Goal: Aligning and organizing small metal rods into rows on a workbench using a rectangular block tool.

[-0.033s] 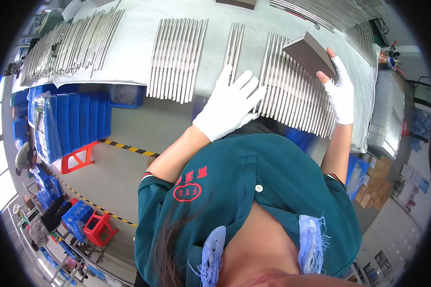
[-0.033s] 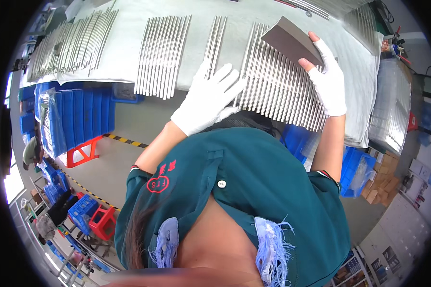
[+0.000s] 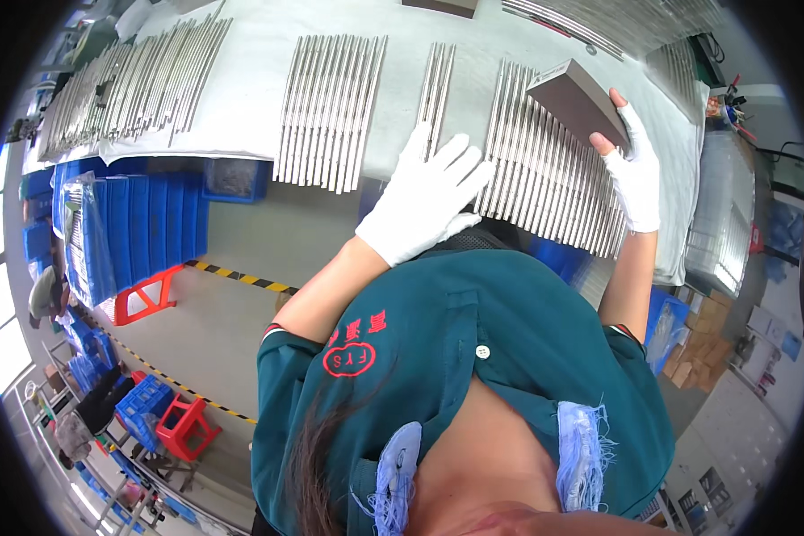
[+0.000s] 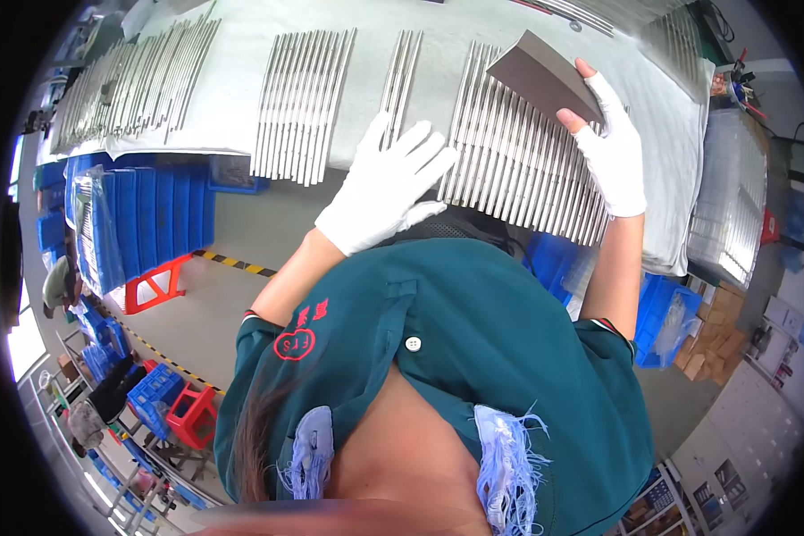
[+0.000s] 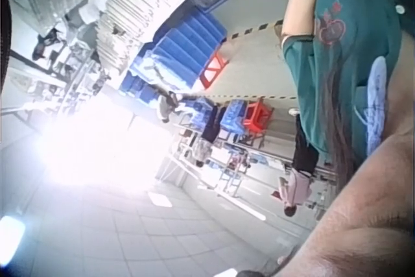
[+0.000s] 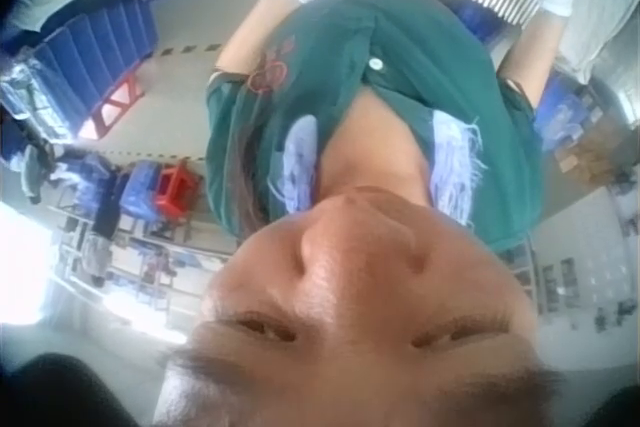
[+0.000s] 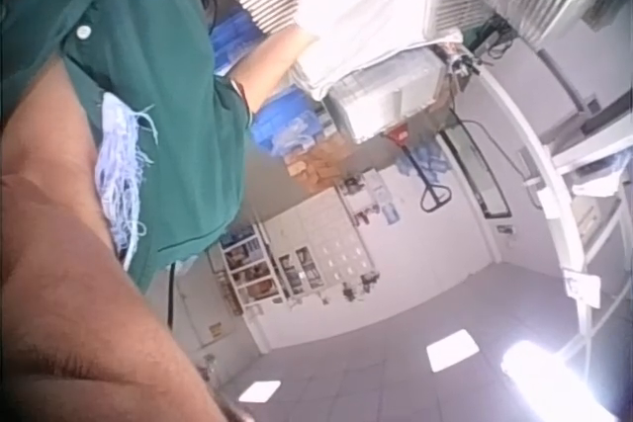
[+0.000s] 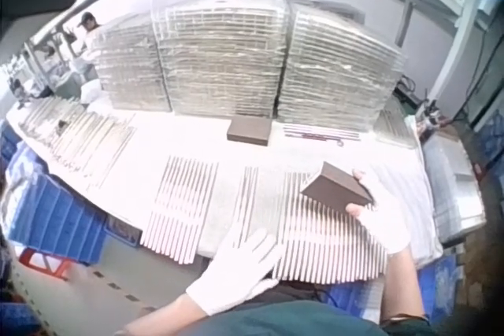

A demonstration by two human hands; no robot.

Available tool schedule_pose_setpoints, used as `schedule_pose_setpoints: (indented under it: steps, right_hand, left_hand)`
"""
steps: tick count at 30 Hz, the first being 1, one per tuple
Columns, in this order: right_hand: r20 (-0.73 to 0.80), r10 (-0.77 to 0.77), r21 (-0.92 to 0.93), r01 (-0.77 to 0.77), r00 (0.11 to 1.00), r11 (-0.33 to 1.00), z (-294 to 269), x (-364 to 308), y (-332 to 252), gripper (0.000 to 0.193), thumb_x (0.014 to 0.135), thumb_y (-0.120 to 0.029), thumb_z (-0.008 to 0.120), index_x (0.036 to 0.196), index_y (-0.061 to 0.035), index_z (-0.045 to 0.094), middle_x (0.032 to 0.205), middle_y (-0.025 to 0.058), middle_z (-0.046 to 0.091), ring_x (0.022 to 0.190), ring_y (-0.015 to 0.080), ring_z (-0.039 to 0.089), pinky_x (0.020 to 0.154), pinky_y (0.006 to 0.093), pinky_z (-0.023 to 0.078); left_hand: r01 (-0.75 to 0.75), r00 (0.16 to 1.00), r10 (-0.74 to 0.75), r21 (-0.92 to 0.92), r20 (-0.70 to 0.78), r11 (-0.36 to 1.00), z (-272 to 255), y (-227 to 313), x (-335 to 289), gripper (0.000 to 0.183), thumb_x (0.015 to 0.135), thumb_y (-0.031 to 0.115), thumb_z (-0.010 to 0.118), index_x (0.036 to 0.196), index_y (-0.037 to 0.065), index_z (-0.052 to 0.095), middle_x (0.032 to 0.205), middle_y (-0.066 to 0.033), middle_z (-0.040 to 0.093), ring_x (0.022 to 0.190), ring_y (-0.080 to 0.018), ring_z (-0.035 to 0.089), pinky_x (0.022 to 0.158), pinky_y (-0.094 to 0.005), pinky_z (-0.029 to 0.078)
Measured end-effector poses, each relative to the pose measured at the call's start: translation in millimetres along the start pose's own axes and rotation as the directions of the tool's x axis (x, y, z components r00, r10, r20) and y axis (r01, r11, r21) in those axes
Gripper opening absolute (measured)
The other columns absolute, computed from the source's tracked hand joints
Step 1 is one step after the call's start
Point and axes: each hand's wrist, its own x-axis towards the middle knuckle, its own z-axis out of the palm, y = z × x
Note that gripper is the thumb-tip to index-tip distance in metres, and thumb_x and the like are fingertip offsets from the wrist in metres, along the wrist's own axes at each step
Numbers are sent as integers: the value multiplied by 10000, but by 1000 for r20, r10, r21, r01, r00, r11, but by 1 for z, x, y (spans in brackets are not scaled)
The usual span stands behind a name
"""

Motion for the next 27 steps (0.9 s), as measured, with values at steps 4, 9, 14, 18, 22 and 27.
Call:
schedule_pose_setpoints:
  steps: [4, 9, 14, 18, 22, 27]
  right_hand:
    - [-28, 23, 2, -23, 999, 1000, -4, 0, 4, 594, 878, -109, 715, 1431, -93, 500, 1382, 111, 531, 1228, 195, 528, 1053, 303, 394]
    - [-39, -8, -60, 6, 999, 998, 0, 1, 4, 600, 876, -112, 716, 1435, -103, 497, 1372, 111, 540, 1209, 188, 539, 1038, 296, 408]
    - [-11, -28, 15, 28, 1000, 1000, 4, 4, 3, 596, 874, -121, 720, 1431, -110, 505, 1365, 104, 543, 1196, 179, 544, 1029, 296, 416]
    - [-41, -33, -12, 32, 999, 999, 0, 2, 6, 592, 874, -120, 720, 1427, -111, 510, 1349, 96, 554, 1187, 176, 547, 1026, 296, 417]
    - [-50, -42, -5, 42, 998, 999, -1, 1, 9, 596, 872, -123, 724, 1428, -114, 509, 1346, 98, 556, 1192, 176, 543, 1029, 296, 414]
    - [-39, -36, 3, 36, 999, 999, 1, 0, 6, 609, 870, -148, 737, 1432, -117, 506, 1353, 104, 551, 1209, 182, 530, 1028, 295, 408]
  left_hand:
    - [95, 991, -94, 13, -92, 995, -10, -17, -21, 712, 792, 485, 693, 1358, 84, 532, 1394, -131, 518, 1357, -319, 418, 1132, -619, 190]
    - [143, 987, -142, 11, -75, 990, -9, -25, -28, 726, 783, 488, 697, 1359, 79, 532, 1412, -135, 515, 1366, -328, 417, 1135, -615, 185]
    - [55, 997, -62, -152, -43, 987, -3, -13, -21, 718, 783, 450, 717, 1368, 83, 520, 1409, -130, 518, 1359, -319, 430, 1150, -587, 178]
    - [112, 990, -113, -19, -85, 994, -7, -17, -22, 791, 789, 544, 665, 1394, 62, 494, 1437, -151, 489, 1370, -315, 416, 1155, -586, 173]
    - [126, 991, -125, 17, -43, 992, -4, -22, -22, 818, 783, 570, 654, 1401, 62, 487, 1444, -158, 481, 1378, -327, 402, 1154, -588, 172]
    - [39, 999, -40, -77, -11, 996, 1, -11, -15, 825, 777, 545, 675, 1428, 88, 457, 1468, -153, 451, 1386, -327, 389, 1147, -554, 230]
